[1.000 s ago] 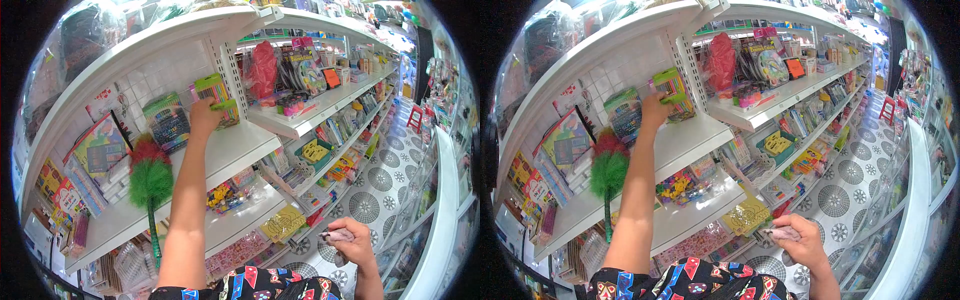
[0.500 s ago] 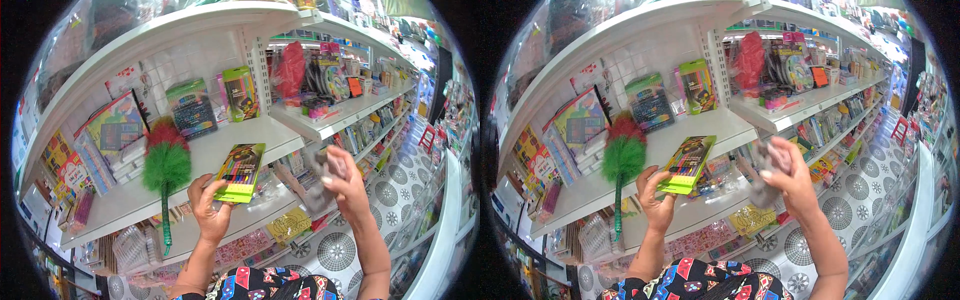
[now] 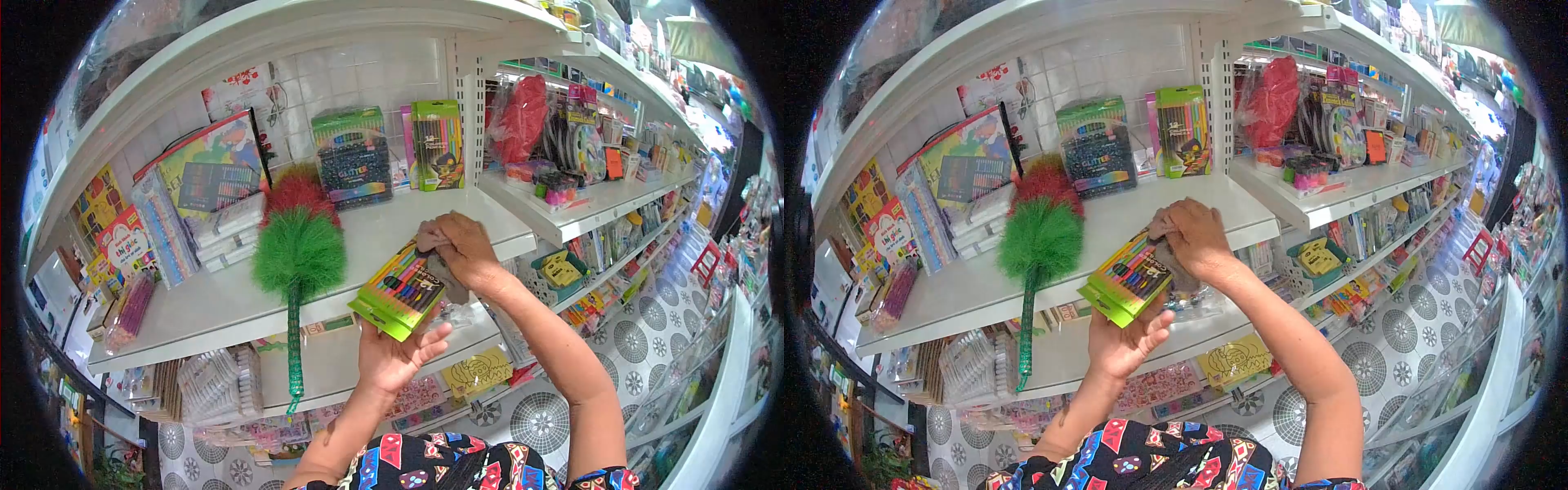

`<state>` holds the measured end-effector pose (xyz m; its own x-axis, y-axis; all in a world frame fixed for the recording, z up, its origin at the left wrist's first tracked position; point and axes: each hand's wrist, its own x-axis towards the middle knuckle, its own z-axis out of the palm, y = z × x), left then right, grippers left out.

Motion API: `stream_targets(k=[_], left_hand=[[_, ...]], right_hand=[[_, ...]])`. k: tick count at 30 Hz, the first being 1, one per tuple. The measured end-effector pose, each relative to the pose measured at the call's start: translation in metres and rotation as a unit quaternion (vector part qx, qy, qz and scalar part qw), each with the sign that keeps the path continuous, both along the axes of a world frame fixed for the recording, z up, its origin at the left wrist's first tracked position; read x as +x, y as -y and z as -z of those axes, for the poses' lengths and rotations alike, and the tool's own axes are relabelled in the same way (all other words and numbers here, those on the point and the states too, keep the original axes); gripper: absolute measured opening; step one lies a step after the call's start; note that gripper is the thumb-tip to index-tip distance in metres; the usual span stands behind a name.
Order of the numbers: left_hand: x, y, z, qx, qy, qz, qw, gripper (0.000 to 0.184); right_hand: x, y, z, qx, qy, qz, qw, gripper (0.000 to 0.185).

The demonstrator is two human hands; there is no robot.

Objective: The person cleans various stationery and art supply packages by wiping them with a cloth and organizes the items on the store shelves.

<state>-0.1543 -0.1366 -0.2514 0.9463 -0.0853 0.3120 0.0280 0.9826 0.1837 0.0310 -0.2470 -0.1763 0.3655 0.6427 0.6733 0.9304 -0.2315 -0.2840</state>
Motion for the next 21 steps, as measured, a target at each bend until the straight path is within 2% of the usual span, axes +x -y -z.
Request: stream_targets(k=[1,2,3,6,9,11,15,21], left_hand=[[0.004,-0.003,-0.002,-0.009,0.028,0.052,0.998,0.077],[0.009,-0.011,-0.001,0.003,0.011,0.071,0.997,0.088],[0.011,-0.015,-0.003,0.005,0.011,0.085,0.996,0.089],[0.016,-0.02,-0.014,0.003,0.02,0.122,0.992,0.092],[0.018,-0.016,-0.015,-0.023,0.041,0.138,0.989,0.091],[0.016,-0.013,-0.019,-0.046,0.061,0.138,0.987,0.088],[0.014,-0.009,-0.018,-0.043,0.03,0.13,0.99,0.084],[0.023,0.01,-0.031,-0.012,0.023,0.164,0.986,0.077]], right_hand=[[-0.007,0.003,-0.002,-0.009,0.009,0.033,0.999,0.038],[-0.013,0.006,-0.001,-0.017,0.018,0.068,0.997,0.038],[-0.016,0.009,-0.001,-0.025,0.026,0.105,0.994,0.038],[-0.016,0.015,-0.009,-0.048,-0.081,0.104,0.99,0.045],[-0.03,0.02,-0.04,-0.15,-0.185,0.105,0.966,0.053],[-0.016,0.018,-0.029,-0.146,-0.175,0.058,0.972,0.057],[-0.007,0.032,-0.022,-0.153,-0.145,-0.027,0.977,0.06],[-0.022,0.041,-0.017,-0.108,-0.147,-0.014,0.983,0.059]])
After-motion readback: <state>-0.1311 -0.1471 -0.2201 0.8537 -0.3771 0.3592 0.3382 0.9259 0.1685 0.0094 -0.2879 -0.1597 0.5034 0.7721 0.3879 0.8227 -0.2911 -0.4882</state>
